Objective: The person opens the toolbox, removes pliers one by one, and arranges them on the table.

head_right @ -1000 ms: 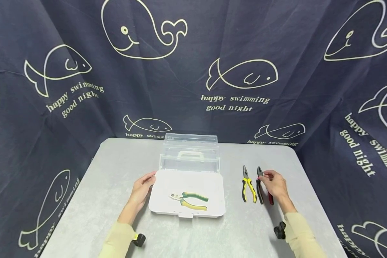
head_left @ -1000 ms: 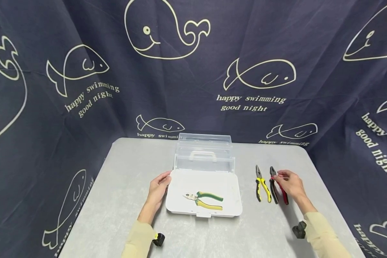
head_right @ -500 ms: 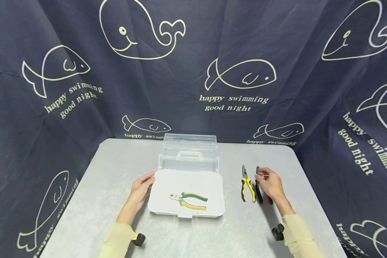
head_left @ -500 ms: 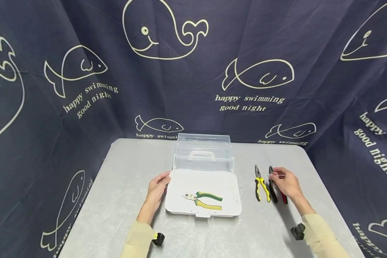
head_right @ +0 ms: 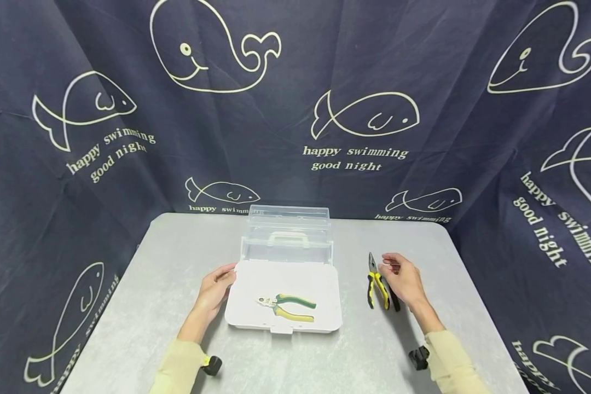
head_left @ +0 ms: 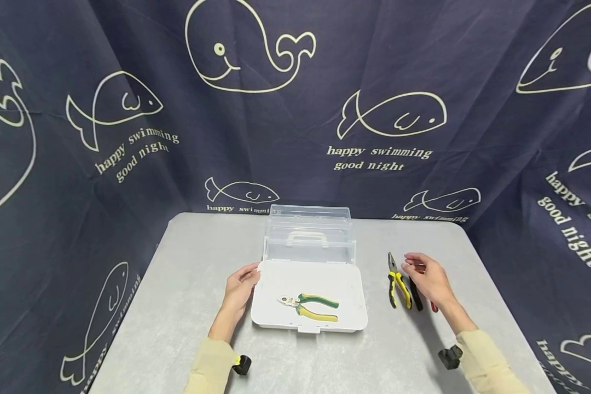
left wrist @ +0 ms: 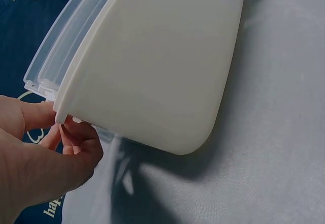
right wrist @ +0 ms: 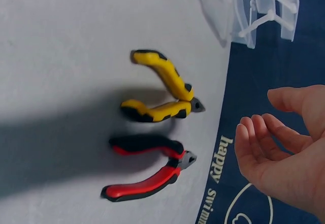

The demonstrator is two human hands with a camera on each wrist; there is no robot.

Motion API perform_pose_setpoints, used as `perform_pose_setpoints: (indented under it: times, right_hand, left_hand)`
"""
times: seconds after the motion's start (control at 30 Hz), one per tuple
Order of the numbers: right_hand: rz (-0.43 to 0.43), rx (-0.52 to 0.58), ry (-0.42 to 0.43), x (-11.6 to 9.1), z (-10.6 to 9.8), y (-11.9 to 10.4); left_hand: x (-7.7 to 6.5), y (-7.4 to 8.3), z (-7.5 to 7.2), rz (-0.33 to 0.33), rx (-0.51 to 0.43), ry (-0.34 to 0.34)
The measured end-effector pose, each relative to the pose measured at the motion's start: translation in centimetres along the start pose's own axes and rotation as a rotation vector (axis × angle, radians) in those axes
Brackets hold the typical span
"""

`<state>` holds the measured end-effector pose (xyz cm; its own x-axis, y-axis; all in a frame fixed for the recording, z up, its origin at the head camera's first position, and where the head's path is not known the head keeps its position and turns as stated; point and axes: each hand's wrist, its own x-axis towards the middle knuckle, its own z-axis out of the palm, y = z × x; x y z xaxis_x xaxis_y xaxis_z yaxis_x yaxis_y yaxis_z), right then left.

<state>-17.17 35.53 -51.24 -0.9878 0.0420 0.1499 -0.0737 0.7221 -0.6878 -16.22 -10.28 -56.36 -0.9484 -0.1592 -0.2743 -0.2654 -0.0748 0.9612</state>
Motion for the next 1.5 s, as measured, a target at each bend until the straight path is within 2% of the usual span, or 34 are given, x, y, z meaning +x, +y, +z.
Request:
perform_pose_setpoints:
  times: [0.3,0.57,0.63,0.7,1.03,1.33,1.5]
  right_hand:
    - [-0.013,0.054,-0.013,-0.2,0.7,-2.1]
    - [-0.015,0.174,-0.03,-0.3,1.4,-3.6]
    - [-0.023,0.178,-0.029,-0.3,1.5,-3.8]
    - [-0.031,0.174,-0.025,-0.4,1.7,-4.0]
    - [-0.015,0.184,-0.045,-0.8,2.0,-5.2]
    - [-0.079,0.262,-0.038,-1.1,2.9,-6.7]
    - [-0.081,0.277,-0.052,-1.4,3.4,-7.3]
  left_hand:
    - [0.1,-0.3,0.1,0.027,0.007,0.029]
    - [-0.3,0.3,0.2,0.039,0.009,0.014]
    - [-0.3,0.3,0.2,0.036,0.008,0.02]
    - [0.2,-0.5,0.1,0.044,0.001,0.026]
    - [0.2,-0.5,0.2,0.053,0.005,0.029]
    - [0.3,-0.5,0.1,0.056,-0.001,0.021]
    - [0.4,-0.7,0.0,0.055,-0.002,0.02]
